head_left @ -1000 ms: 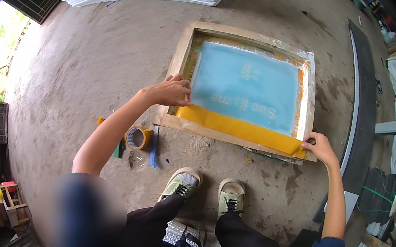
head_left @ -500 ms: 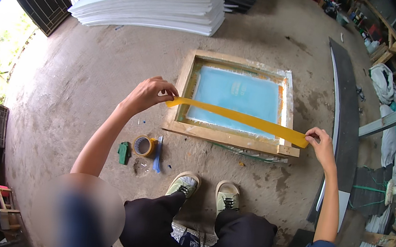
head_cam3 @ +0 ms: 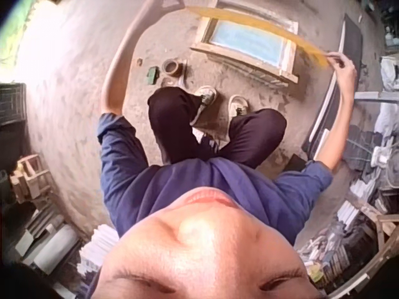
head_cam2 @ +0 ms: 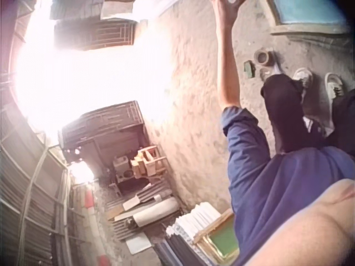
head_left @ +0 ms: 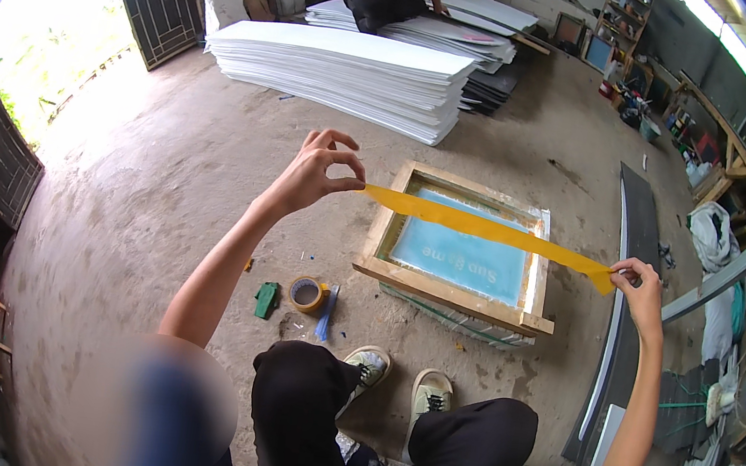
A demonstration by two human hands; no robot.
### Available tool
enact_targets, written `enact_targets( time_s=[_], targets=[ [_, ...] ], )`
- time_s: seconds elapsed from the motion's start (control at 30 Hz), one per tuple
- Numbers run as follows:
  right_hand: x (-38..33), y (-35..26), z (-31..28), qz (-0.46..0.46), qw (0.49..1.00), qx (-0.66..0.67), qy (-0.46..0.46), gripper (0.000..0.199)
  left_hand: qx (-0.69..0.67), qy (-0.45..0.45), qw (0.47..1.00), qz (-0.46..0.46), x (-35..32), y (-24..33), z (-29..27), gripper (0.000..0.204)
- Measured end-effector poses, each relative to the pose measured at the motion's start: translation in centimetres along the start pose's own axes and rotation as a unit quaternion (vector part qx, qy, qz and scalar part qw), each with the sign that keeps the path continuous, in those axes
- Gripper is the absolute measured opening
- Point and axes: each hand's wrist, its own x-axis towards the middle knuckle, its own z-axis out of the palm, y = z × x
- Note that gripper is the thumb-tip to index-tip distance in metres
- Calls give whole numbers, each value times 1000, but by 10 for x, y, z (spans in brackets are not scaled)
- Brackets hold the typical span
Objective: The person sits on the floor and applies yellow tape to the edges of a wooden screen printing frame. They use a utility knife to cut the tape and a green cloth to wipe the frame surface. The person handles multiple frames, moving them aside and retrieving new ones from a nearby stack.
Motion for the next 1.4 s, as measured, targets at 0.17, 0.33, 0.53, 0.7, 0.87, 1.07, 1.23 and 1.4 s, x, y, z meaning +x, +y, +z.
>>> enact_targets(
  time_s=[0.17,0.33,0.53,0.7,0.87,1.07,1.23,1.4],
  targets=[
    [0,-13,-4,21,995,90,-30,14,-79,-72,992,-72,-10,-7,-13,13],
    [7,11,0,-32,998,39,-44,11,-145,-53,972,-174,-12,-1,-4,13],
    [15,38,32,24,992,55,-110,12,-74,-144,978,-128,-6,-25,27,17],
    [8,108,91,113,968,-3,-224,14,-9,-292,941,-172,-15,-36,94,25],
    [-19,153,140,219,934,46,-280,12,-84,-316,930,-169,-47,-61,149,24],
    [3,163,168,260,904,83,-329,11,-118,-367,871,-304,-28,-77,185,17],
    [22,164,192,262,915,-3,-308,11,-43,-422,840,-339,-3,-84,210,13],
    [26,167,205,237,923,-84,-291,15,20,-399,891,-216,-4,-93,224,15]
  ],
)
